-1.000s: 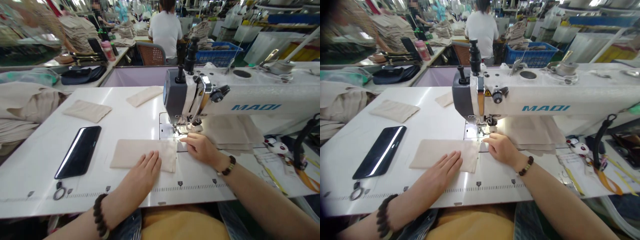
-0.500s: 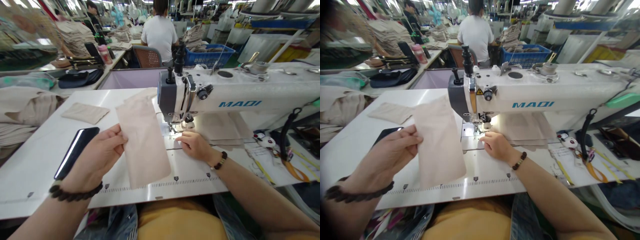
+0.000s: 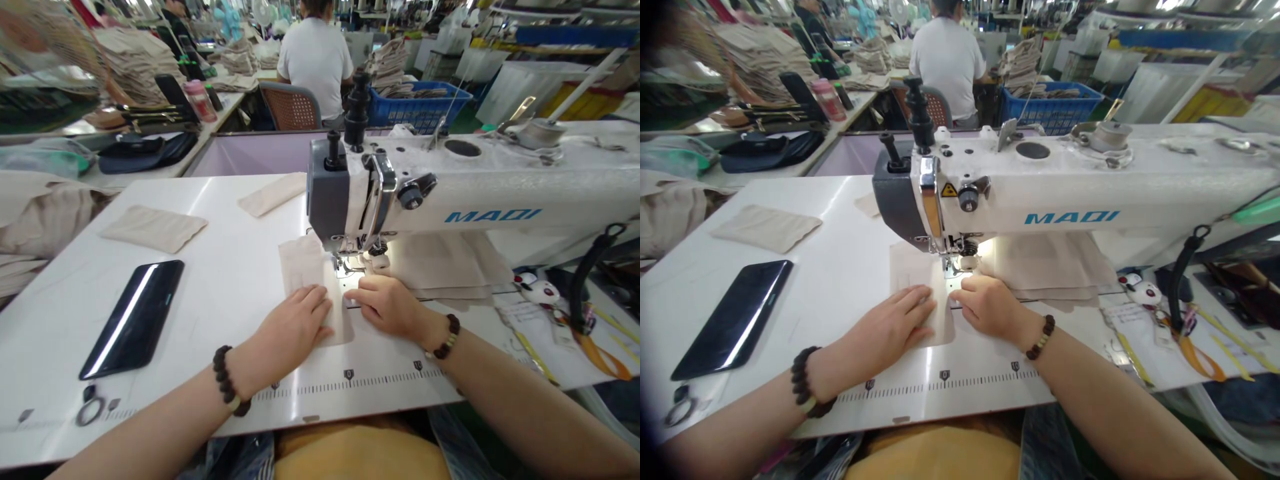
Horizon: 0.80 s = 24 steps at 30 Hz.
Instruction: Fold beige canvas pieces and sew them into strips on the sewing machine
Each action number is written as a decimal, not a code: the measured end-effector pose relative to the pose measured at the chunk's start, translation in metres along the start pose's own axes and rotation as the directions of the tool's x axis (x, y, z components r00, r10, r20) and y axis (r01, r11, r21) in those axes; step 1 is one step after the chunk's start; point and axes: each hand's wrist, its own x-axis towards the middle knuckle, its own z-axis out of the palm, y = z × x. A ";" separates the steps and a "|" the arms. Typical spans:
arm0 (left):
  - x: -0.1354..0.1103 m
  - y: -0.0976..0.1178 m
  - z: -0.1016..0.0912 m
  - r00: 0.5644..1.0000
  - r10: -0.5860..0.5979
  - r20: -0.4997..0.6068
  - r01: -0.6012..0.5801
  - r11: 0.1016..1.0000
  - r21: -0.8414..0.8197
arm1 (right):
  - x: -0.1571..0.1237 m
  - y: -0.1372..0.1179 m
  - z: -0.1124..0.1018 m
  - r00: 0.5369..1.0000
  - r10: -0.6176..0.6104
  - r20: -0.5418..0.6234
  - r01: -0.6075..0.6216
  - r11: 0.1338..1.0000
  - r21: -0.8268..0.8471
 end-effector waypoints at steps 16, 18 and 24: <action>0.041 -0.044 0.003 0.997 0.022 -0.073 -0.026 0.998 -0.056 | 0.007 -0.005 0.002 0.999 0.037 0.009 -0.035 0.982 -0.185; 0.041 -0.046 0.003 0.997 0.023 -0.080 -0.028 0.998 -0.064 | 0.007 -0.006 0.001 0.999 0.040 0.008 -0.038 0.982 -0.187; 0.042 -0.048 0.004 0.997 0.034 -0.074 -0.041 0.995 -0.086 | 0.008 -0.006 0.001 0.999 0.035 0.017 -0.031 0.978 -0.207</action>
